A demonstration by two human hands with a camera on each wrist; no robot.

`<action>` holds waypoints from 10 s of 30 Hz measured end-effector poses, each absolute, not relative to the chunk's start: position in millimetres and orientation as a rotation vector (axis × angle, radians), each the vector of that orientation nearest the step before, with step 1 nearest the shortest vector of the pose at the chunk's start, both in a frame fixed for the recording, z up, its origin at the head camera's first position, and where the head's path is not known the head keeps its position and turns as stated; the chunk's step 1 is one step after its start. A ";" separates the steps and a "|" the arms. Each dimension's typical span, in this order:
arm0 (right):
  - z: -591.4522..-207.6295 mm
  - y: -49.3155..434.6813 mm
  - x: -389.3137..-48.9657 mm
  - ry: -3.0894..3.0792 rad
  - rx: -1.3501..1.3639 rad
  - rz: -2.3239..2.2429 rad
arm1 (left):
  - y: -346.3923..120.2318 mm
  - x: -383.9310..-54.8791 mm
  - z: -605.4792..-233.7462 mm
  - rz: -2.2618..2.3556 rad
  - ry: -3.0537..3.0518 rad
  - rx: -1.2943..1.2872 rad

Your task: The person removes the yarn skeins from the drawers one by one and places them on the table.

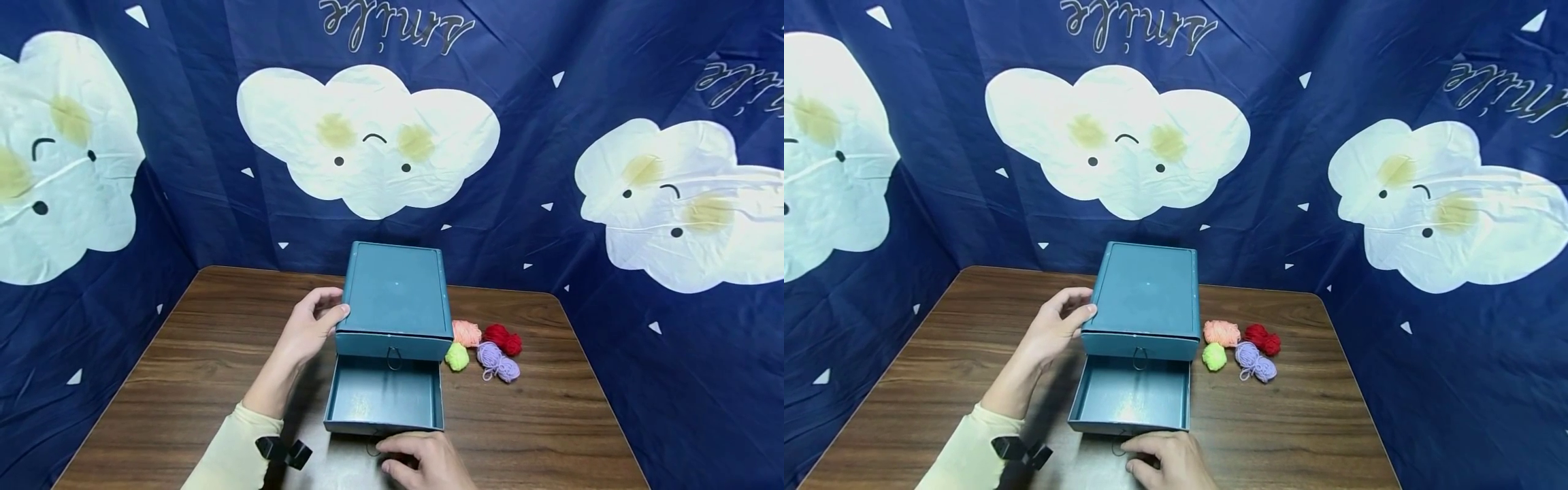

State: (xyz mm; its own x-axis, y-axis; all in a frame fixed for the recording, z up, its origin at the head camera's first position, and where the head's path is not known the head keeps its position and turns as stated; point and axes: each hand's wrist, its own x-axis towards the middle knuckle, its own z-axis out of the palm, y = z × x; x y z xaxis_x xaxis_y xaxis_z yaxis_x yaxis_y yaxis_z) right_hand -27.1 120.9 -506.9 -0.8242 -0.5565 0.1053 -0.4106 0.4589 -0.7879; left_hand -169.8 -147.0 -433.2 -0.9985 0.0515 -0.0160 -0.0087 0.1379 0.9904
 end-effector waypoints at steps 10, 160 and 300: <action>-506.7 116.1 -24.6 2.587 -0.800 -1.390 | -147.2 -168.4 -433.0 2.036 2.328 0.046; -563.3 102.7 -101.9 2.808 -0.589 -1.446 | -147.9 -167.4 -434.8 2.048 2.298 0.039; -509.7 123.8 -32.2 2.792 -0.834 -1.250 | -150.6 -175.3 -435.2 2.035 2.254 0.041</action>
State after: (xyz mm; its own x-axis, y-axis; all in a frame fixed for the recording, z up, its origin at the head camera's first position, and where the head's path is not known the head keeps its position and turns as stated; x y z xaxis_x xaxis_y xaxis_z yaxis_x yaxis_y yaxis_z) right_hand -32.2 123.8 -509.7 -0.8612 -0.4518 0.2329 -0.4747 0.5510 -0.6863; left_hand -175.3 -150.6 -435.2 -0.9942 0.0899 -0.0590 -0.0496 0.1040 0.9933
